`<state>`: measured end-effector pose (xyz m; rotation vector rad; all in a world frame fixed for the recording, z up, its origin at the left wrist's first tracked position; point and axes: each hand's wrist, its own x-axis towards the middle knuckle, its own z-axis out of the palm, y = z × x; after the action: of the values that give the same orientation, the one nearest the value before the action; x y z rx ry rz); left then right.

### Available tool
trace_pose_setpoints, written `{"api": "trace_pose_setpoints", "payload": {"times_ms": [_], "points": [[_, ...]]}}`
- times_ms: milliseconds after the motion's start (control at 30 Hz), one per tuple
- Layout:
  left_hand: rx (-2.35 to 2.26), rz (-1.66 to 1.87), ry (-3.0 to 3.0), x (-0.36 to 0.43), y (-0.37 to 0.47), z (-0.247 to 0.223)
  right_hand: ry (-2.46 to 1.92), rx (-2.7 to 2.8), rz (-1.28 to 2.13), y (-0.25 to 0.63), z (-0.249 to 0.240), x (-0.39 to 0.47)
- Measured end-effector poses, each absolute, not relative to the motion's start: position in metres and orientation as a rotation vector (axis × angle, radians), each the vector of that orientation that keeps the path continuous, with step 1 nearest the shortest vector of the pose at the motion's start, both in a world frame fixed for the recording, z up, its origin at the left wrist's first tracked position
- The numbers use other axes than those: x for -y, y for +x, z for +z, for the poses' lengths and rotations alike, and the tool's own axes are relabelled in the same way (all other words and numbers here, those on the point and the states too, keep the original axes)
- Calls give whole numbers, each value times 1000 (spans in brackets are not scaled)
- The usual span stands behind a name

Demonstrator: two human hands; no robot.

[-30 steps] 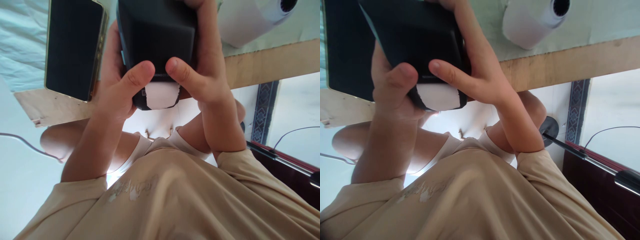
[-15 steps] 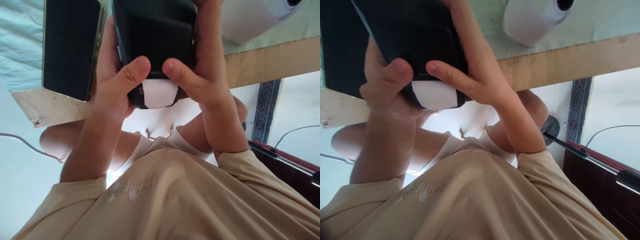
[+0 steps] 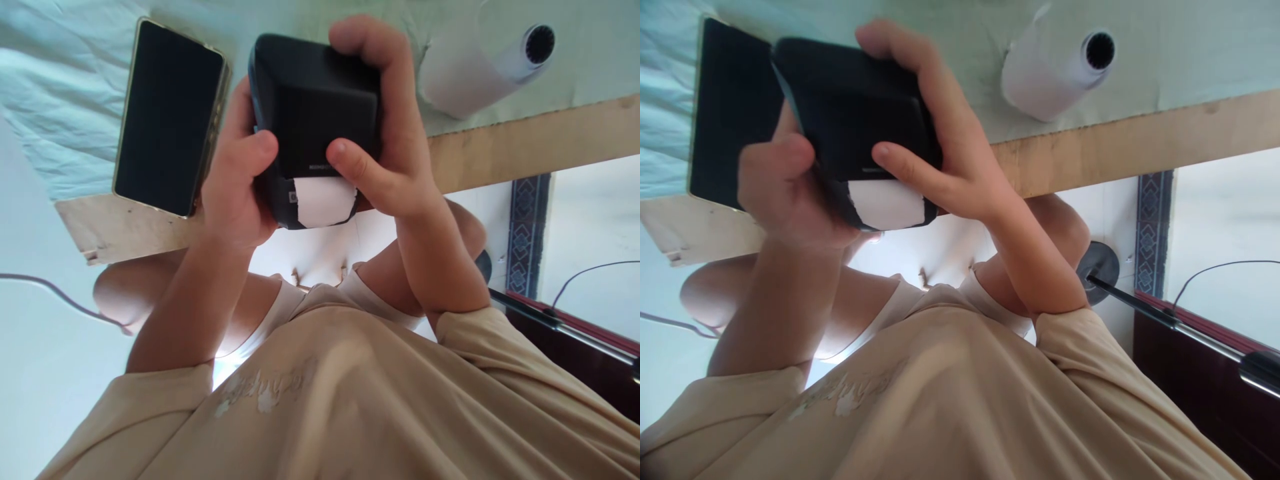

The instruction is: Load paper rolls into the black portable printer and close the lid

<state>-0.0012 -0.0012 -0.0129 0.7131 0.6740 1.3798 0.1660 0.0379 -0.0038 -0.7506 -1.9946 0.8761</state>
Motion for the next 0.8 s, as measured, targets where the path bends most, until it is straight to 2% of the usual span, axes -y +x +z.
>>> {"api": "trace_pose_setpoints", "payload": {"times_ms": [367,567,700,800], "points": [[-870,1440,585,2,-1,-3,-830,2031,944,167,-3,-41],[-906,1403,506,1,-4,-3,-683,2053,961,171,-6,-47],[-851,1426,505,-1,-3,-3,-719,2214,1032,182,8,-49],[-808,1332,548,-1,-2,1,-873,2224,911,189,24,-43]]}}
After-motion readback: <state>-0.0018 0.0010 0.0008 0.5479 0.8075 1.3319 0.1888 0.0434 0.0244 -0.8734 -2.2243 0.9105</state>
